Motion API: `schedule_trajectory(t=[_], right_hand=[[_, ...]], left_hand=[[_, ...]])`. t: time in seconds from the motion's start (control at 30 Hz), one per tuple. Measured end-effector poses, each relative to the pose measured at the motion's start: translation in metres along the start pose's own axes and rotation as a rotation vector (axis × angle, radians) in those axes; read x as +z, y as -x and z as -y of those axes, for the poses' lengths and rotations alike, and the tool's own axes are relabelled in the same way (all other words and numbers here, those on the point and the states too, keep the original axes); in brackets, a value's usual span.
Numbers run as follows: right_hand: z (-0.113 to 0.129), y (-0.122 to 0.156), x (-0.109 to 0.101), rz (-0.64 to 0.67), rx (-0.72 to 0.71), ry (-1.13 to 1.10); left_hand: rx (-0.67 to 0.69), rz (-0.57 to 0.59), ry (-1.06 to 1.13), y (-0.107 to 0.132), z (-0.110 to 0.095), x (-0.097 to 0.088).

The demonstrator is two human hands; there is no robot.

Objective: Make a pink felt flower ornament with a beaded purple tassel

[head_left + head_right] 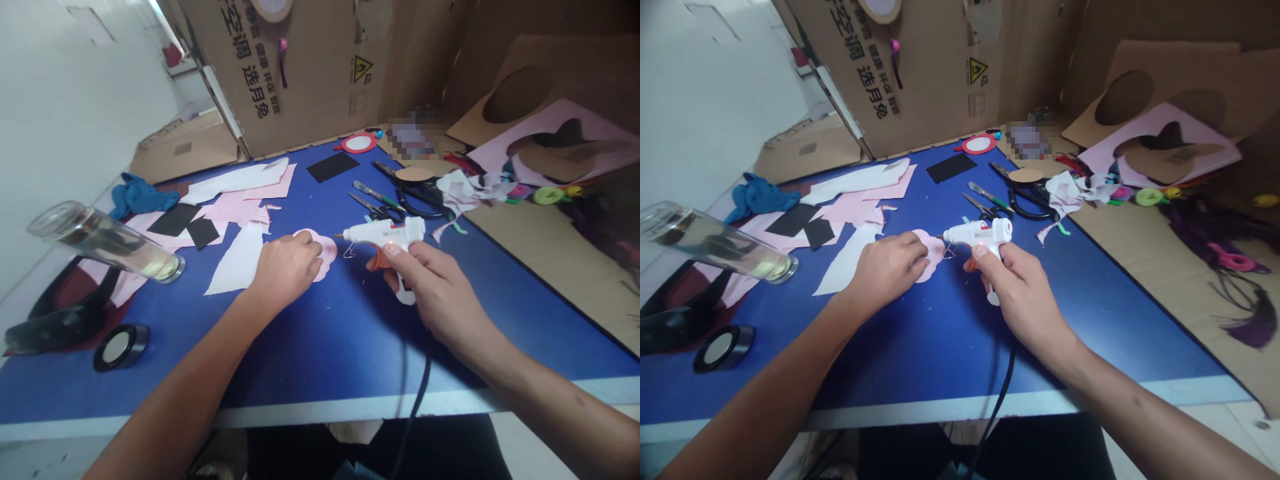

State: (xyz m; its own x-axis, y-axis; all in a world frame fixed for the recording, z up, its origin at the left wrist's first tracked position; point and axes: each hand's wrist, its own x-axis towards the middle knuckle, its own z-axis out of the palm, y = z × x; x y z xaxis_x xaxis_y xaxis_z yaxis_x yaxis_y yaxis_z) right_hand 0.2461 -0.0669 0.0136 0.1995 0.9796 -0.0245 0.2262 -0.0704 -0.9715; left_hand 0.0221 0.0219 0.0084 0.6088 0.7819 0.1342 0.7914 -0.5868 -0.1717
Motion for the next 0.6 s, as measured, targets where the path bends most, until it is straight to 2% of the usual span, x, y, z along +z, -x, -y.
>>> schedule_trajectory(t=[0.3,0.6], right_hand=[[-0.0055,-0.001,-0.0007,0.019,-0.003,-0.002],[-0.0092,-0.0006,0.0015,0.086,0.013,0.021]], left_hand=[[-0.06,0.054,-0.019,0.0019,-0.0039,-0.002],[-0.107,0.07,0.114,0.0017,0.0013,-0.0001]])
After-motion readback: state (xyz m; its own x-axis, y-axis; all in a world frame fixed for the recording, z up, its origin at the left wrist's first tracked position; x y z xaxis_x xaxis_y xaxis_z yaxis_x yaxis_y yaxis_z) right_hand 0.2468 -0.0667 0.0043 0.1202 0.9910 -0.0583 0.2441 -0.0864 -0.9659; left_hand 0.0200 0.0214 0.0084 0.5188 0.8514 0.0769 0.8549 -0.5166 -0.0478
